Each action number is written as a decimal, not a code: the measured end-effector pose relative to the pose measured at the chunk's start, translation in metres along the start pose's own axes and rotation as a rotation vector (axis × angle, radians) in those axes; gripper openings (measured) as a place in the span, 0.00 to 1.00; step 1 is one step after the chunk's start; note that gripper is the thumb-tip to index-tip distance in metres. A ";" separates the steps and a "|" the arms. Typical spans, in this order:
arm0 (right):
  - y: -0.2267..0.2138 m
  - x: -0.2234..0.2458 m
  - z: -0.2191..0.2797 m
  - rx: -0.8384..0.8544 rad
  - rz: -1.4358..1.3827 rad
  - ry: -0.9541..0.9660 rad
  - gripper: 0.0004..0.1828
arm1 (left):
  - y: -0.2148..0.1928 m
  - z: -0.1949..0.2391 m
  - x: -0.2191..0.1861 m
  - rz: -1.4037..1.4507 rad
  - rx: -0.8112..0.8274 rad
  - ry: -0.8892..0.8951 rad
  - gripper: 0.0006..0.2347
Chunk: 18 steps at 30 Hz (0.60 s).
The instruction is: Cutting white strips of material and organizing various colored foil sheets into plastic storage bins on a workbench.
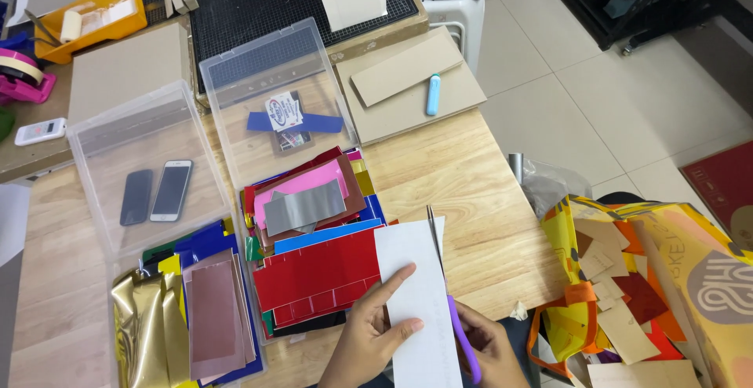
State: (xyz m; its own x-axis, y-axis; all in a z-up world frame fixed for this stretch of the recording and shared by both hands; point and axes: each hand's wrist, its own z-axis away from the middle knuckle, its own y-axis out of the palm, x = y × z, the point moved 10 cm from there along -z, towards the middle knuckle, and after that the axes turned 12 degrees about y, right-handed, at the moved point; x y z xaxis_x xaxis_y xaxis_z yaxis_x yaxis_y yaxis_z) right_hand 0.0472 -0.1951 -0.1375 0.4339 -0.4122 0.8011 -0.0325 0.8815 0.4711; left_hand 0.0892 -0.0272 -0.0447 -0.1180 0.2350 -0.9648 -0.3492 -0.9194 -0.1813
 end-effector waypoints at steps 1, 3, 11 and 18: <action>0.001 -0.001 -0.003 0.001 0.001 -0.003 0.35 | 0.000 -0.003 0.000 -0.001 0.000 0.003 0.31; -0.011 -0.012 -0.010 -0.132 -0.023 0.104 0.35 | 0.003 -0.011 -0.007 0.184 0.002 0.076 0.29; -0.059 -0.076 -0.075 -0.313 0.213 0.416 0.31 | -0.022 -0.028 0.011 0.102 -0.188 0.209 0.17; -0.003 -0.034 -0.029 -0.038 0.319 0.470 0.37 | -0.048 -0.012 0.010 0.124 -0.284 0.182 0.13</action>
State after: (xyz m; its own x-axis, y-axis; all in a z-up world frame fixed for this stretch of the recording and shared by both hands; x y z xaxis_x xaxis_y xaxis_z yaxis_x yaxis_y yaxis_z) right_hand 0.0584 -0.1773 -0.1773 0.7624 0.0152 0.6469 -0.1989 0.9568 0.2120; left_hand 0.1163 0.0151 -0.0476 0.0332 0.0794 -0.9963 -0.0671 -0.9944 -0.0815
